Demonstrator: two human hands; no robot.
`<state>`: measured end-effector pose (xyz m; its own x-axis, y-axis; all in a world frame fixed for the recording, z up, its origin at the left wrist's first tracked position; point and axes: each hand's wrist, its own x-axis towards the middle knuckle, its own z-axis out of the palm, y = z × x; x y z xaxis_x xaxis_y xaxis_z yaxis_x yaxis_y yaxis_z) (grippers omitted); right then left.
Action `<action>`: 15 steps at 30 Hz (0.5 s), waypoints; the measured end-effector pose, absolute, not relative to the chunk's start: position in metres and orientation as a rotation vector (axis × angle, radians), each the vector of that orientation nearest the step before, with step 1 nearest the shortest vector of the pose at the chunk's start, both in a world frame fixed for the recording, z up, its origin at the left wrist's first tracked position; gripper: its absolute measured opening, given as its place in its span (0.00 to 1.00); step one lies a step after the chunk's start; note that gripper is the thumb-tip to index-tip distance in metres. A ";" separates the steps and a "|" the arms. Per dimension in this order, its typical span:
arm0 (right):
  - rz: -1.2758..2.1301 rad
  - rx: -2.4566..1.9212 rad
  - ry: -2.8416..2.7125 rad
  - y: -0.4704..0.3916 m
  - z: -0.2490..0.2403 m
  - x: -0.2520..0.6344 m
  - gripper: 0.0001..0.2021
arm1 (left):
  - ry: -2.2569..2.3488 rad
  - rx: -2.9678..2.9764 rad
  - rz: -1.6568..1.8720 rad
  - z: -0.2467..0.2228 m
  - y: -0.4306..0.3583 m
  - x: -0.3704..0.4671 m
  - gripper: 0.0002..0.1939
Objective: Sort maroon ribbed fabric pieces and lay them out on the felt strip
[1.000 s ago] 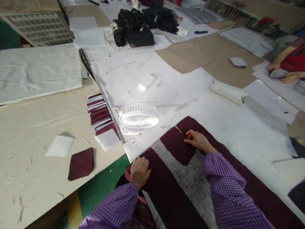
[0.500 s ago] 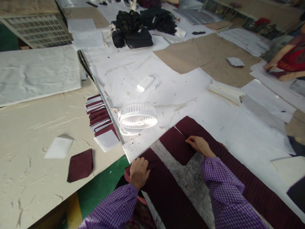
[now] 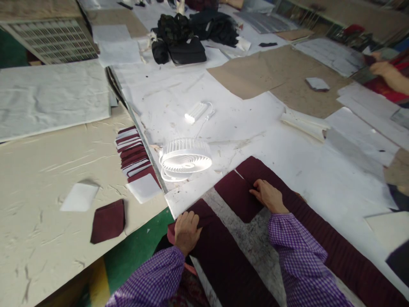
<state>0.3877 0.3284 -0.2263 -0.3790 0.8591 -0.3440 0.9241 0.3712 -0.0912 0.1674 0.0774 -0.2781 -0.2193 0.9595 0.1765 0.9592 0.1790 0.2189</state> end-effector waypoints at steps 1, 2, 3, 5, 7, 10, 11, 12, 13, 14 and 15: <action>-0.394 1.563 2.447 0.329 -0.225 0.385 0.12 | 2.409 1.961 0.443 -0.278 0.077 0.167 0.04; -0.410 1.512 2.505 0.330 -0.224 0.382 0.13 | 2.406 1.960 0.440 -0.279 0.078 0.167 0.05; -0.441 1.443 2.560 0.332 -0.224 0.378 0.13 | 2.402 1.959 0.436 -0.279 0.078 0.167 0.05; -0.511 1.292 2.644 0.339 -0.224 0.371 0.13 | 2.396 1.959 0.431 -0.279 0.077 0.167 0.05; -0.550 1.196 2.683 0.346 -0.225 0.364 0.11 | 2.396 1.959 0.431 -0.279 0.077 0.167 0.06; -0.565 1.143 2.684 0.356 -0.227 0.357 0.05 | 2.397 1.963 0.436 -0.279 0.076 0.167 0.06; -0.570 1.127 2.678 0.358 -0.227 0.356 0.03 | 2.396 1.964 0.436 -0.278 0.077 0.167 0.06; -0.576 1.109 2.675 0.360 -0.227 0.355 0.02 | 2.396 1.965 0.437 -0.278 0.077 0.167 0.06; -0.581 1.091 2.670 0.361 -0.227 0.354 0.02 | 2.395 1.965 0.438 -0.278 0.078 0.167 0.06; -0.586 1.072 2.665 0.362 -0.227 0.353 0.04 | 2.394 1.966 0.438 -0.278 0.078 0.167 0.06; -0.591 1.054 2.660 0.363 -0.226 0.353 0.06 | 2.393 1.967 0.438 -0.279 0.079 0.167 0.07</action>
